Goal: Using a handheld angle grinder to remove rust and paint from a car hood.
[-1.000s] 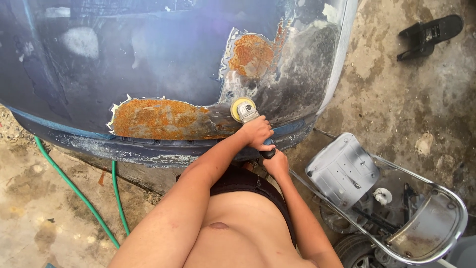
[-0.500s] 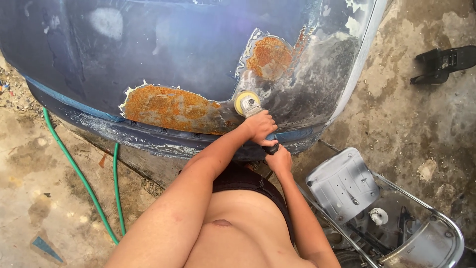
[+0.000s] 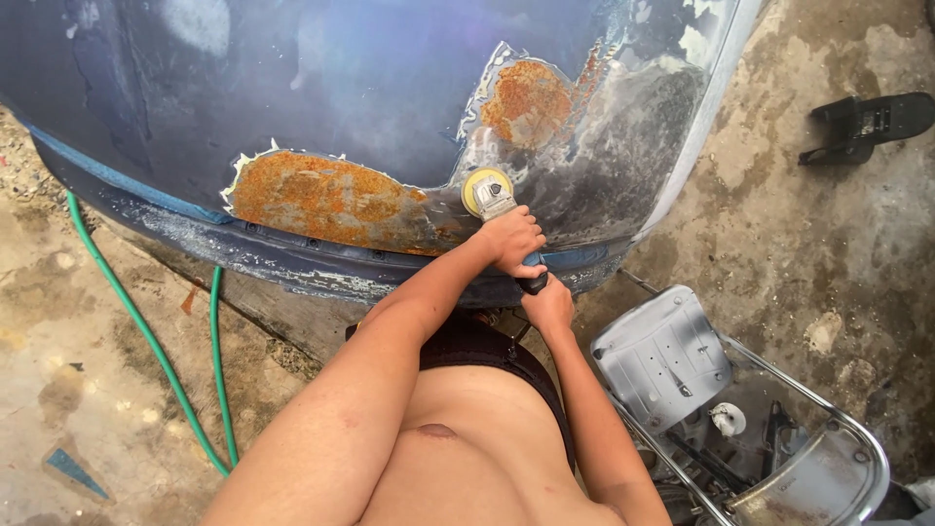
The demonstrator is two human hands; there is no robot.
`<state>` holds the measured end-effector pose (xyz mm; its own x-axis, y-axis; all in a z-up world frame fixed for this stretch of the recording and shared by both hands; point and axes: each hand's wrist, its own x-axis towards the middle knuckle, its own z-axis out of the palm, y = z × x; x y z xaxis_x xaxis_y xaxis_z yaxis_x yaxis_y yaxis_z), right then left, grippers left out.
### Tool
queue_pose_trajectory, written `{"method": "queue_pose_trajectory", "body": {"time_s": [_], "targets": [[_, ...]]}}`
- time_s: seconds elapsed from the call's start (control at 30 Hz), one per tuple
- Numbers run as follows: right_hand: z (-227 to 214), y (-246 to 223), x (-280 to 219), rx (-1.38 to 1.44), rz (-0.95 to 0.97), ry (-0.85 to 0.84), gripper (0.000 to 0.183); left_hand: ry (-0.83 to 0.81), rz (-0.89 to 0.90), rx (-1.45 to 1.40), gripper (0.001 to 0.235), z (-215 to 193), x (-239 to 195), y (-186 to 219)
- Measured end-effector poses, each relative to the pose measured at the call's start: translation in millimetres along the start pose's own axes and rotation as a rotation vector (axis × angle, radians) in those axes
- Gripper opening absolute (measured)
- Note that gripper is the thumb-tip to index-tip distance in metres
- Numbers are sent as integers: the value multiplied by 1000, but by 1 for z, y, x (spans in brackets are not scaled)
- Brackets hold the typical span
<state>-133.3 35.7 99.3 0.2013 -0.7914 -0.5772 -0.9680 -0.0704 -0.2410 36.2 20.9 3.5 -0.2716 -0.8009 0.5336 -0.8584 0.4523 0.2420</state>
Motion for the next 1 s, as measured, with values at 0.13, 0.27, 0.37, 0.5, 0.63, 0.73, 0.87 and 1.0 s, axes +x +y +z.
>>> {"method": "queue_pose_trajectory", "body": {"time_s": [0.13,0.27,0.37,0.5,0.63,0.73,0.87,1.0], "targets": [[-7,-18,-9,-21,-19,-18,35,1,-37,16,59,-11,-12,-2],[-2,3,-9,-35,27,-7,35,42,-16,-11,58,4,-6,11],[0,19,-9,-30,52,26,33,57,10,-49,58,15,5,20],[-7,11,-9,-30,51,37,33,64,32,-44,59,15,10,13],[0,-1,-4,12,9,35,32,49,17,-22,58,0,-3,3],[7,-7,-4,-9,7,-9,34,53,-17,14,57,-10,-17,3],[6,-3,-12,-17,15,0,33,61,-13,-4,57,-1,-17,10],[4,15,-13,-14,73,24,34,87,39,-58,58,18,-2,20]]}}
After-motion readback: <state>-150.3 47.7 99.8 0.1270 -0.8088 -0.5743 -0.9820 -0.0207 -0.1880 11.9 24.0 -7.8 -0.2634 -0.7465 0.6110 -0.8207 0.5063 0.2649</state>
